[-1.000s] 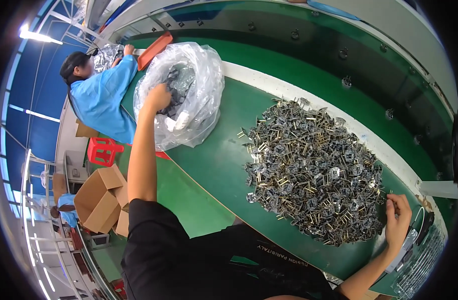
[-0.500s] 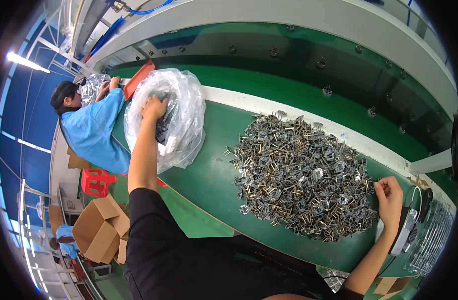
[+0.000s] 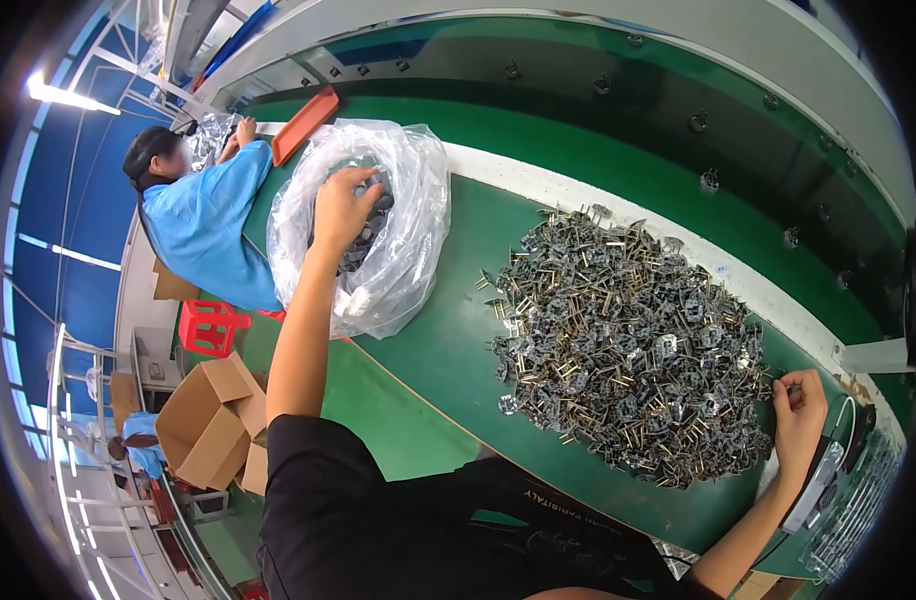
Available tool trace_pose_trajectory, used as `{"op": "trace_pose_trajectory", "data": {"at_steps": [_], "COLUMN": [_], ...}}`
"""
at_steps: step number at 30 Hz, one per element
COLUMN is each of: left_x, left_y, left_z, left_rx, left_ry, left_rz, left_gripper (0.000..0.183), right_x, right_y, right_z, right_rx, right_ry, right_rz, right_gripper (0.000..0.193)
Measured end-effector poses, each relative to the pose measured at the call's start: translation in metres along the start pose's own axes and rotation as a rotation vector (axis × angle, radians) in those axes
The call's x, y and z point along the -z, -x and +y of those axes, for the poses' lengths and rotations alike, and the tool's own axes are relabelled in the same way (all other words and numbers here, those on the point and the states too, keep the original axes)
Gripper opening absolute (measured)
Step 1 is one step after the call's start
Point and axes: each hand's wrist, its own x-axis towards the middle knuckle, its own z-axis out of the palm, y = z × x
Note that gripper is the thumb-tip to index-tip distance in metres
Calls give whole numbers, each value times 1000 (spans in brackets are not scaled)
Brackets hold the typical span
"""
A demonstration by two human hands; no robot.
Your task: The person inserts small metal pins into grey plastic electrical housing units by hand, securing each pin into place.
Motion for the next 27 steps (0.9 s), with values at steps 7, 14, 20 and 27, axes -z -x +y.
{"op": "trace_pose_trajectory", "data": {"at_steps": [7, 14, 20, 27], "left_x": [46, 47, 20, 15], "left_y": [44, 90, 85, 78], "left_z": [37, 147, 272, 340], "left_rx": [380, 451, 34, -70], "left_ry": [488, 1636, 1536, 1347], "left_rz": [73, 124, -480, -849], "left_gripper": [28, 45, 41, 36], "right_x": [5, 7, -7, -6], "right_y": [3, 12, 26, 20], "right_z": [10, 2, -51, -73], "right_rx": [-98, 50, 270, 442], "right_ry": [-140, -103, -673, -568], "right_rz": [237, 339, 220, 157], "right_gripper": [20, 15, 18, 20]}}
